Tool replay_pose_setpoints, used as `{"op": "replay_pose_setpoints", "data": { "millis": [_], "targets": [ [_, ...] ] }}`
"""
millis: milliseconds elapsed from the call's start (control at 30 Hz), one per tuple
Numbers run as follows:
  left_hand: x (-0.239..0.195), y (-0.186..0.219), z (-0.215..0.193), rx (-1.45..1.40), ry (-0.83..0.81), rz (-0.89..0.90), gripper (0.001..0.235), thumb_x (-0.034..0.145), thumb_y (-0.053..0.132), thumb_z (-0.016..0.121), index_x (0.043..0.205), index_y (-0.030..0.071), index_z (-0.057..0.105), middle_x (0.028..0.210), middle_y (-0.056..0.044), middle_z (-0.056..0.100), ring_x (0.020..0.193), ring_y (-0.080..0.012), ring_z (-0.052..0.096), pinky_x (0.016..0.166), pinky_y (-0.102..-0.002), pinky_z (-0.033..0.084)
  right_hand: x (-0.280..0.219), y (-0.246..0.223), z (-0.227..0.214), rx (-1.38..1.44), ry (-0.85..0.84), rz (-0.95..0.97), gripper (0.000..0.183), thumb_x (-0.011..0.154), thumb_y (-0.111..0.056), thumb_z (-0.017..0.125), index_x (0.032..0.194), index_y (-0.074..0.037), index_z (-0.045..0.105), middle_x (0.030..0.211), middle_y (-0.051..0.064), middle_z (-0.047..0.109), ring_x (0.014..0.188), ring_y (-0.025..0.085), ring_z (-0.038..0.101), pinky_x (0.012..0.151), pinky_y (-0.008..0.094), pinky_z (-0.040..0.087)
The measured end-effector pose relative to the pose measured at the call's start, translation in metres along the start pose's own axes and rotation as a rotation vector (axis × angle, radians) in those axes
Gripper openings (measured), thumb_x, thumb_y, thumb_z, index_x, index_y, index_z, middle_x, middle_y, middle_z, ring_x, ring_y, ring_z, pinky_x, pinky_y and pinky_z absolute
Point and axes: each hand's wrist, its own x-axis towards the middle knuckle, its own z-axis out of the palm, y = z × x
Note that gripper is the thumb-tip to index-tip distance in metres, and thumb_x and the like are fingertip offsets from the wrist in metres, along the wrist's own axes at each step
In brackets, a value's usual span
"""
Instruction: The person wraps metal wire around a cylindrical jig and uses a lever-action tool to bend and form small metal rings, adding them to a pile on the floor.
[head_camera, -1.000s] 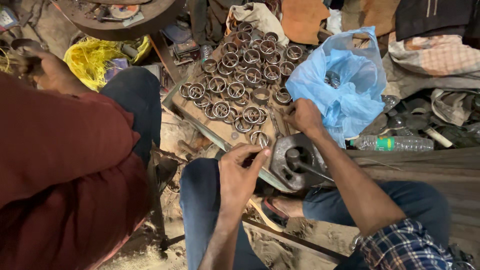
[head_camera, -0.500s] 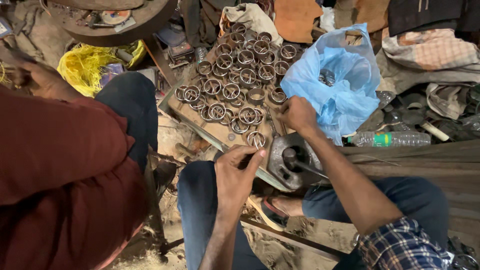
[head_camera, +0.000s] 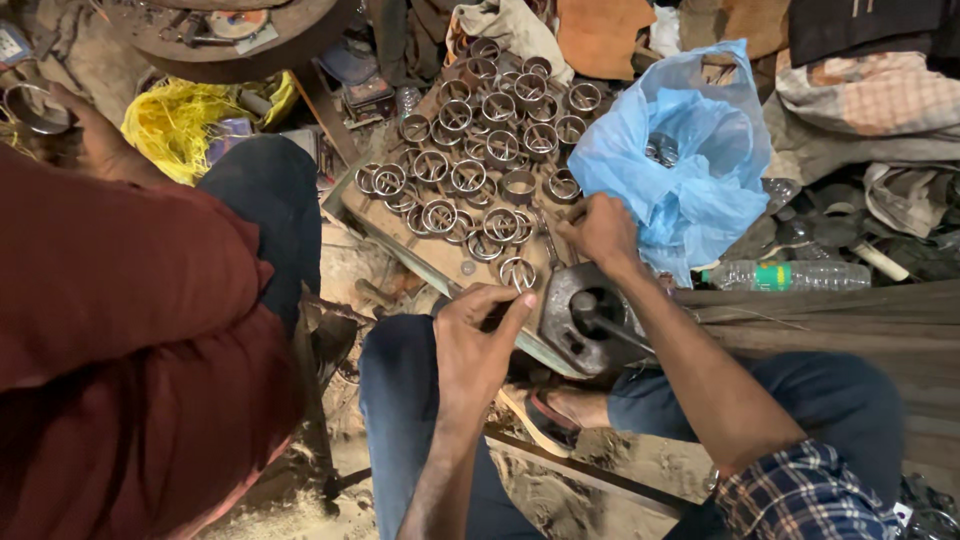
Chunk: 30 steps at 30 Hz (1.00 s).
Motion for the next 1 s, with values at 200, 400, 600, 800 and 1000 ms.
{"op": "replay_pose_setpoints", "data": {
  "millis": [200, 400, 600, 800, 1000],
  "targets": [
    [0.001, -0.005, 0.001, -0.018, -0.007, 0.028, 0.019, 0.087, 0.012, 0.079, 0.095, -0.005, 0.076, 0.089, -0.008, 0.077, 0.08, -0.0097, 0.071, 0.075, -0.024, 0.055, 0.005, 0.002, -0.004, 0.02, 0.063, -0.034, 0.026, 0.078, -0.031, 0.077, 0.093, -0.011, 0.083, 0.085, 0.012, 0.078, 0.081, 0.032, 0.075, 0.076, 0.043, 0.058],
    [0.0, -0.005, 0.001, -0.035, -0.015, 0.014, 0.02, 0.087, 0.012, 0.079, 0.096, -0.005, 0.076, 0.089, -0.008, 0.077, 0.082, -0.0096, 0.071, 0.076, -0.023, 0.055, 0.018, 0.018, 0.011, 0.05, 0.078, -0.055, 0.025, 0.084, -0.027, 0.076, 0.097, -0.007, 0.082, 0.084, 0.016, 0.077, 0.076, 0.031, 0.074, 0.071, 0.041, 0.058],
    [0.001, -0.005, 0.002, -0.022, -0.027, 0.014, 0.02, 0.088, 0.012, 0.078, 0.098, -0.005, 0.077, 0.089, -0.008, 0.077, 0.081, -0.01, 0.071, 0.075, -0.023, 0.055, 0.025, 0.027, 0.028, 0.589, -0.236, 0.11, 0.021, 0.099, -0.012, 0.06, 0.102, 0.003, 0.075, 0.078, 0.01, 0.077, 0.063, 0.013, 0.072, 0.056, 0.028, 0.059],
    [0.001, -0.009, 0.003, -0.039, 0.014, -0.028, 0.021, 0.088, 0.012, 0.077, 0.1, -0.005, 0.077, 0.092, -0.008, 0.078, 0.083, -0.0098, 0.071, 0.076, -0.024, 0.055, 0.023, 0.025, 0.027, 0.182, -0.186, -0.108, 0.02, 0.092, -0.012, 0.068, 0.104, 0.003, 0.075, 0.077, 0.012, 0.078, 0.062, 0.017, 0.073, 0.059, 0.031, 0.057],
    [0.004, -0.01, 0.003, -0.123, 0.07, -0.035, 0.022, 0.09, 0.01, 0.074, 0.105, -0.005, 0.075, 0.094, -0.009, 0.079, 0.083, -0.0104, 0.073, 0.075, -0.024, 0.057, 0.029, 0.037, 0.036, 0.549, -0.247, -0.047, 0.024, 0.101, -0.011, 0.054, 0.103, 0.003, 0.073, 0.076, 0.007, 0.075, 0.064, 0.013, 0.069, 0.059, 0.03, 0.057]
  ]
}}
